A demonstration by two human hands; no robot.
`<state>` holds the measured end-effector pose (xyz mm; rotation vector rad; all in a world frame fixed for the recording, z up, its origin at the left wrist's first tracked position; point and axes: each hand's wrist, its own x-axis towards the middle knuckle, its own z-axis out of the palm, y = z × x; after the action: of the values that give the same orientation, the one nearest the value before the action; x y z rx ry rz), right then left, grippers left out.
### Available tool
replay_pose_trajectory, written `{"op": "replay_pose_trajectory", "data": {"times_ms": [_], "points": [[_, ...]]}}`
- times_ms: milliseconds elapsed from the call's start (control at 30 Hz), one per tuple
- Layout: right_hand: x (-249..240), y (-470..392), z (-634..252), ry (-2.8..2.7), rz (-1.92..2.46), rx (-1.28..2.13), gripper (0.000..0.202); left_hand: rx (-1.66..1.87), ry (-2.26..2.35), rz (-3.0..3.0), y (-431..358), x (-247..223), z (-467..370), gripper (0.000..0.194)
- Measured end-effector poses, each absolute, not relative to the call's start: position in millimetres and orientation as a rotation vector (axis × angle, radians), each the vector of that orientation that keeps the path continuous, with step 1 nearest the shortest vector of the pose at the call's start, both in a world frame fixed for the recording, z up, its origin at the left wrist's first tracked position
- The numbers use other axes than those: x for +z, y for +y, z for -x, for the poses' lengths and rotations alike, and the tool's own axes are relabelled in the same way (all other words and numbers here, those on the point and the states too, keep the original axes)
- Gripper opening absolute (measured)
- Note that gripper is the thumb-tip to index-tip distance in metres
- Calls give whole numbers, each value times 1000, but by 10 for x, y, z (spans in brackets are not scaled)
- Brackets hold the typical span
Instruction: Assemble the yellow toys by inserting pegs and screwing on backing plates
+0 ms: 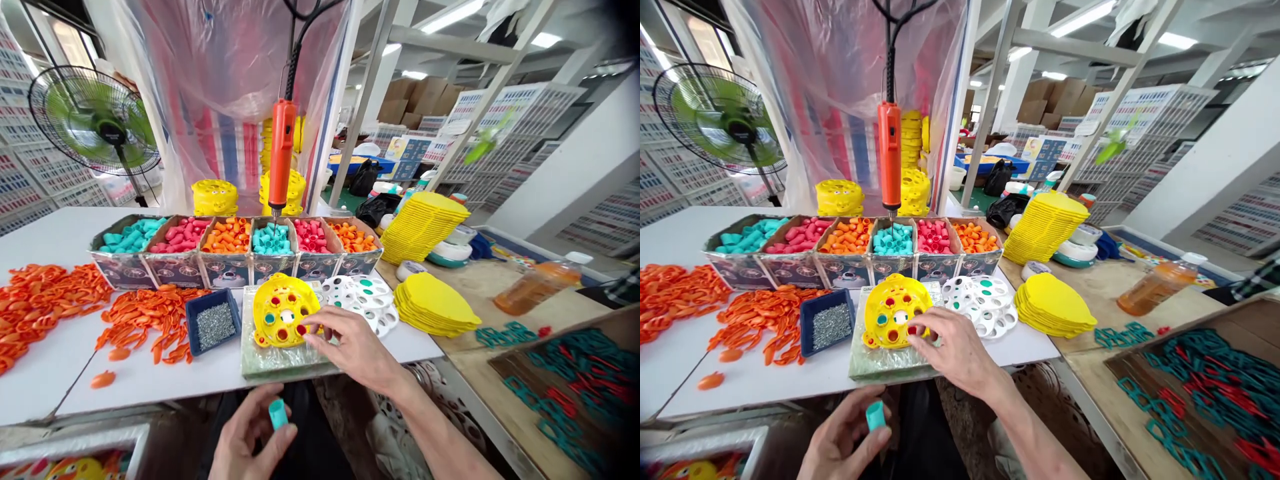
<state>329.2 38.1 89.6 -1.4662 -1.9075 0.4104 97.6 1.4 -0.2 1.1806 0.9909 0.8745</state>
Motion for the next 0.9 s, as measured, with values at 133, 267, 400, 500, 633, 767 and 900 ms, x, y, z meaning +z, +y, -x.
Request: {"op": "replay_pose_trajectory", "data": {"times_ms": [133,267,400,500,633,767,900], "points": [[927,155,-3118,-1905,1341,701,25,983,1133,-1527,159,92,-1024,44],[843,38,-2936,-1901,1367,647,30,1067,1155,-1754,223,98,-1047,42],[732,-9,-2808,-1894,1418,550,29,1137,1161,-1911,232,92,-1042,48],[676,-36,-2750,-1865,1435,464,25,1183,1141,-1998,224,82,-1046,50],[665,-60,-2750,-1919,1447,414,26,1153,1109,-1953,191,48,-1051,49],[705,-81,-2819,-2057,1354,434,24,1047,1002,-1909,185,23,-1020,57],[736,-10,-2966,-1958,1320,449,15,999,921,-1985,219,31,-1000,67]]}}
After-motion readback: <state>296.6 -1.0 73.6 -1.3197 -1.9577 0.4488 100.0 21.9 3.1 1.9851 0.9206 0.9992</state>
